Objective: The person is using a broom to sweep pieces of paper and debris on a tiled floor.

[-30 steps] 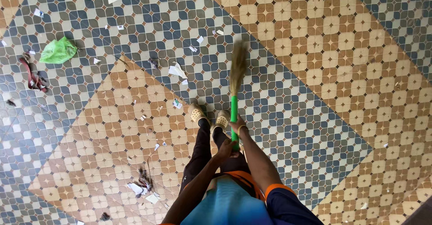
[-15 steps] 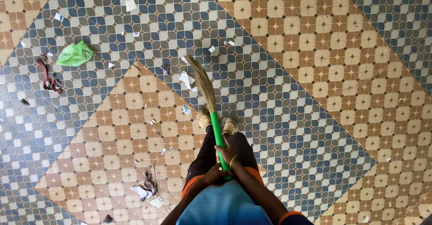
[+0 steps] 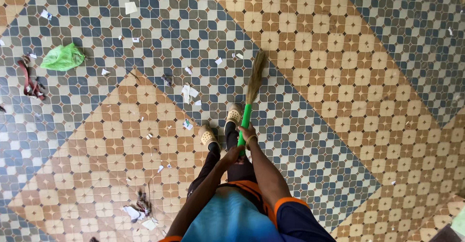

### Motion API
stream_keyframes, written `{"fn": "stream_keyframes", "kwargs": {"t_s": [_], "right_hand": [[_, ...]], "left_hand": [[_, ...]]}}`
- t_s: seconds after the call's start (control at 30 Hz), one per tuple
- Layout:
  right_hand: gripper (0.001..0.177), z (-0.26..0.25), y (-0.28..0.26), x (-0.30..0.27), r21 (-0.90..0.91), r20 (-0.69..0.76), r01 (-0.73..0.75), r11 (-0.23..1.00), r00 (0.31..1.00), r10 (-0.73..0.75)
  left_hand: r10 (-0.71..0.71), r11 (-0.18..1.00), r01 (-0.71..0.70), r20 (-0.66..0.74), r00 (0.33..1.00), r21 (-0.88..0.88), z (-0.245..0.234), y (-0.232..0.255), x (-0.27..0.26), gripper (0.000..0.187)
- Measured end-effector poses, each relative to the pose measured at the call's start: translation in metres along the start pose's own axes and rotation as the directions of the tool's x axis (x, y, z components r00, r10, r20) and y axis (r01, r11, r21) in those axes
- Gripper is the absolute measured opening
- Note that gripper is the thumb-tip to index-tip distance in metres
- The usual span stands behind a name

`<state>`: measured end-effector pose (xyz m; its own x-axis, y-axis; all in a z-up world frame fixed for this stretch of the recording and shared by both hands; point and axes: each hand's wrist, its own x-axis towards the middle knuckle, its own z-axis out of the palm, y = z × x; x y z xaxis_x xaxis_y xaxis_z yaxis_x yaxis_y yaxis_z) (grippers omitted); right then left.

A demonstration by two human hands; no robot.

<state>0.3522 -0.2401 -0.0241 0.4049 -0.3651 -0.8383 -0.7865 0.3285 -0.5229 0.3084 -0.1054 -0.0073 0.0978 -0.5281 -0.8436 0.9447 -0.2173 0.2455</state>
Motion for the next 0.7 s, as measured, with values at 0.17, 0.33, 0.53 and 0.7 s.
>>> {"fn": "stream_keyframes", "kwargs": {"t_s": [0.17,0.33,0.53,0.7], "right_hand": [[0.067,-0.002,-0.024,0.024,-0.113,0.189,0.016,0.993,0.982,0.006],[0.082,0.005,-0.024,0.016,-0.265,0.229,0.051,0.963,0.973,0.011],[0.087,-0.002,-0.02,-0.01,-0.111,0.371,0.173,0.979,0.921,-0.12],[0.08,-0.027,-0.017,-0.044,0.154,0.297,0.012,0.988,0.953,-0.058]], "left_hand": [[0.014,0.999,-0.013,0.023,1.0,-0.043,0.004,0.027,0.015,0.038],[-0.082,0.984,0.085,0.028,0.996,-0.158,0.01,0.021,-0.002,0.038],[-0.167,0.985,0.166,0.013,0.986,0.054,0.008,0.019,-0.036,0.034],[-0.021,0.943,-0.059,0.235,0.972,0.328,0.03,0.026,-0.041,0.038]]}}
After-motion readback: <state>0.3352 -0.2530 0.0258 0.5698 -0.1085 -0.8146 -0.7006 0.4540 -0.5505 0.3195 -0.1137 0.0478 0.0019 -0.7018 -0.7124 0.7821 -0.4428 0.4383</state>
